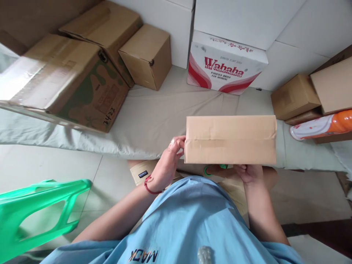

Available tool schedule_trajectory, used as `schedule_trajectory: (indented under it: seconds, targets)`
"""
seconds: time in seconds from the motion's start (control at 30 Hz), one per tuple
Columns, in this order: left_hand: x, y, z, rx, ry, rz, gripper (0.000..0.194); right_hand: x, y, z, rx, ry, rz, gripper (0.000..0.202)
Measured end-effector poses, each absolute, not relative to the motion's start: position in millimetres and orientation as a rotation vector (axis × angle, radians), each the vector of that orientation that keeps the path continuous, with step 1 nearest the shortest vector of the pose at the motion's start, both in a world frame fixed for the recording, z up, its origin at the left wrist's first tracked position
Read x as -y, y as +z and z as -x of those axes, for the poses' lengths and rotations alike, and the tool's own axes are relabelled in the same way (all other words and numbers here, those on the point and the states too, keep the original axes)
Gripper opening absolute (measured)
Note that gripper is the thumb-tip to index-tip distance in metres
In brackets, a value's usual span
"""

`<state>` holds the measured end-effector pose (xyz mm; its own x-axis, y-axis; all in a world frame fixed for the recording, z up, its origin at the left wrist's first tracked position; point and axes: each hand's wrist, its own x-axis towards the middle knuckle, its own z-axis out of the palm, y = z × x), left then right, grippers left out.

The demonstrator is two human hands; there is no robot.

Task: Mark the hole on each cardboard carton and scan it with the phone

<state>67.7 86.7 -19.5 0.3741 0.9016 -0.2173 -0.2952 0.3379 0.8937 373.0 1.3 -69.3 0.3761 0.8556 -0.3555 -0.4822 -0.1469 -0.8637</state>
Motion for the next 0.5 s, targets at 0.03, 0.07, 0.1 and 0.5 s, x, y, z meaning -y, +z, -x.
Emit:
schedule_trajectory:
  seconds: [0.03,0.07,0.1,0.5]
  targets:
    - [-87.9,-19.2,-66.5,-0.850,0.957,-0.924,0.066,-1.4,-68.1,-372.4,0.375,1.304,1.221,0.038]
    - [-89.5,-19.4,-64.9,-0.868,0.997,-0.962,0.066,-1.9,-67.1,-371.9,0.353,1.394,1.194,0.039]
    - [-91.2,-20.0,-63.0,-0.884,1.027,-0.999,0.066,-2.7,-66.8,-371.6,0.331,1.491,1.155,0.039]
    - [-79.4,-20.4,-53.2,-0.983,1.010,-1.308,0.036,-7.3,-85.3,-377.0,0.317,1.899,1.060,0.052]
